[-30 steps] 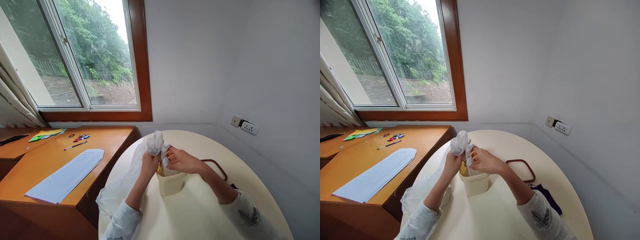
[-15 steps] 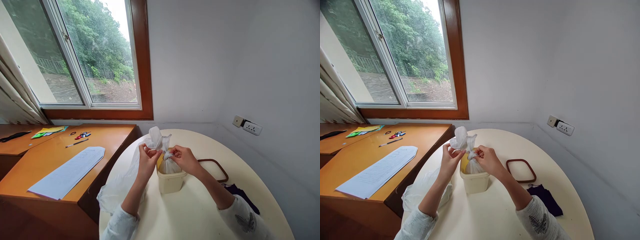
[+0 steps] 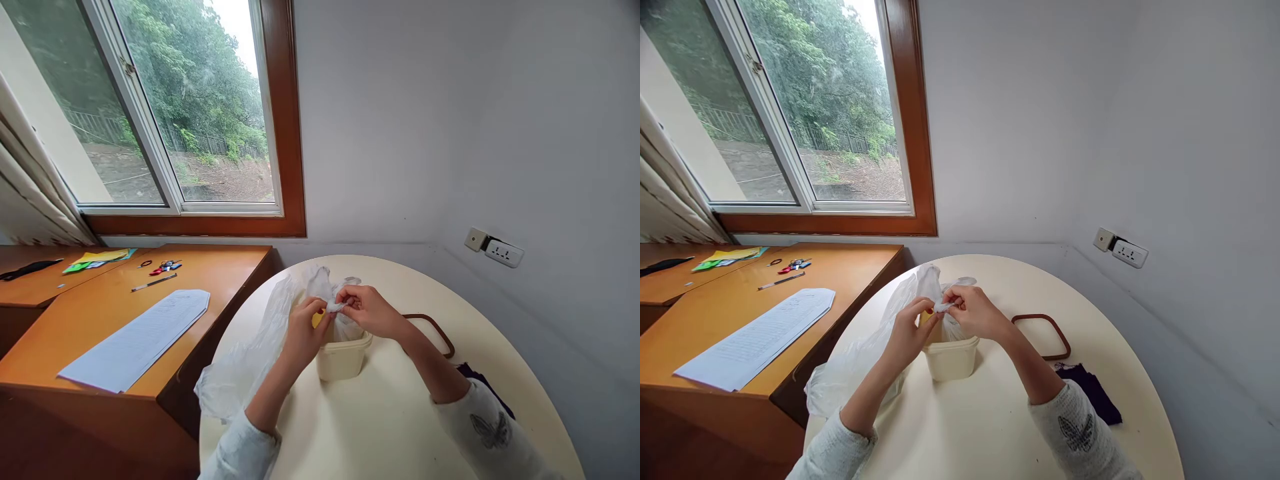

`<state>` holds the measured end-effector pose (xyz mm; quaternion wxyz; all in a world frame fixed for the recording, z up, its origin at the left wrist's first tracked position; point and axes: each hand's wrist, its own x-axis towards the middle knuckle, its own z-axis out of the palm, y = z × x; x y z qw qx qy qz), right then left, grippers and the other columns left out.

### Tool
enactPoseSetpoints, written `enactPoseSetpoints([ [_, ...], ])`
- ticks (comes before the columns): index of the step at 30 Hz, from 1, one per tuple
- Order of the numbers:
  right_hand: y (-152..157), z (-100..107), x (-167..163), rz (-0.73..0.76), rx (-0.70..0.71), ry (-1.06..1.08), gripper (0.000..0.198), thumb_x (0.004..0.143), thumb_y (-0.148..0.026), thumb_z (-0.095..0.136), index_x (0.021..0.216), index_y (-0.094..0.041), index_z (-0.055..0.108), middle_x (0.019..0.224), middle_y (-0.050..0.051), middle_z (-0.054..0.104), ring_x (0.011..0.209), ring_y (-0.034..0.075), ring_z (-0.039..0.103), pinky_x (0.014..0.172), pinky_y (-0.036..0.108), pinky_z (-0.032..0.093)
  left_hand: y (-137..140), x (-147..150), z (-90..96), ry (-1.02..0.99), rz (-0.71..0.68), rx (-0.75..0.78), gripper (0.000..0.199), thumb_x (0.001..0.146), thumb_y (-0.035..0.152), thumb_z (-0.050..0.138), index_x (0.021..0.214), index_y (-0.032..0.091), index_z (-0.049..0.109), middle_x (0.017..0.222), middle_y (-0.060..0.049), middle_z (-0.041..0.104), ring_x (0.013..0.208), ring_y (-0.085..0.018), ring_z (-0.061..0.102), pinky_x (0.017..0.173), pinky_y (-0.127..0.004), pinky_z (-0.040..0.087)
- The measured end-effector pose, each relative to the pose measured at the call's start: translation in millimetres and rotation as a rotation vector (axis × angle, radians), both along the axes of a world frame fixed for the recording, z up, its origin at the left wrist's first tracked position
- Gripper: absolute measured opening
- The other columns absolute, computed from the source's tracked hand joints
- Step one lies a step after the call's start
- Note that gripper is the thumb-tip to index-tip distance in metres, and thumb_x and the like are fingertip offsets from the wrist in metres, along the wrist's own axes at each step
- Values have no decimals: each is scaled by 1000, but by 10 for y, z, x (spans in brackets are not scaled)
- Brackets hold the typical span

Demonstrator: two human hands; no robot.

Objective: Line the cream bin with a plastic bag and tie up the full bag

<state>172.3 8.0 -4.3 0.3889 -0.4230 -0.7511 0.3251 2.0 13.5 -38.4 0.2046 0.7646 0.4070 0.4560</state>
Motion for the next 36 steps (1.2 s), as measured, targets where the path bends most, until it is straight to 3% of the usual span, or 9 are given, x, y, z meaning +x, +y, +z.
enactPoseSetpoints([
  [4,26,19,-25,-37,74,19,9,79,-19,49,79,-20,58,78,0,60,67,12,53,60,24,40,-11,-30,68,-96,-131,-107,18,83,29,51,74,18,61,73,-2,54,70,-14,48,64,-26,37],
  [7,58,-18,-85,-142,207,3,8,79,-18,50,80,-21,57,77,0,60,69,13,52,63,25,41,23,-34,71,-220,-194,-227,22,82,36,52,73,16,60,69,0,53,65,-13,47,62,-24,37],
  [12,-3,-115,-182,-351,536,-7,10,77,-12,50,81,-21,52,80,2,54,76,15,51,70,28,42,83,-14,13,-347,-72,-280,29,80,42,54,66,16,55,61,2,50,59,-11,44,55,-22,36],
  [15,-127,-154,-215,-310,644,-29,11,79,-11,45,76,-22,48,74,1,52,73,15,50,69,28,43,77,1,7,-360,-14,-253,28,80,40,54,66,16,55,62,1,50,60,-11,44,55,-22,35],
  [20,-199,-189,-233,-260,493,-97,9,81,-17,51,89,-22,53,83,3,57,79,16,54,72,29,45,39,30,39,-372,-38,-201,23,81,38,54,75,17,62,68,-1,58,67,-14,51,64,-24,41],
  [26,-115,-193,-227,-264,322,-40,10,78,-19,55,88,-21,57,85,2,64,74,15,57,67,27,45,42,7,66,-461,-209,-324,24,79,40,56,74,17,60,70,-1,58,69,-15,53,67,-26,43],
  [30,-122,-173,-241,-285,307,-15,8,77,-17,53,82,-21,58,79,1,65,68,14,57,64,26,45,22,-19,107,-436,-226,-359,28,82,42,52,69,17,54,65,0,54,66,-14,51,62,-25,41],
  [36,-147,-189,-238,-299,360,-65,7,77,-15,52,75,-20,56,71,1,61,63,14,54,61,25,43,22,-10,143,-266,-154,-209,19,75,34,63,71,17,54,71,0,57,71,-14,51,69,-26,41],
])
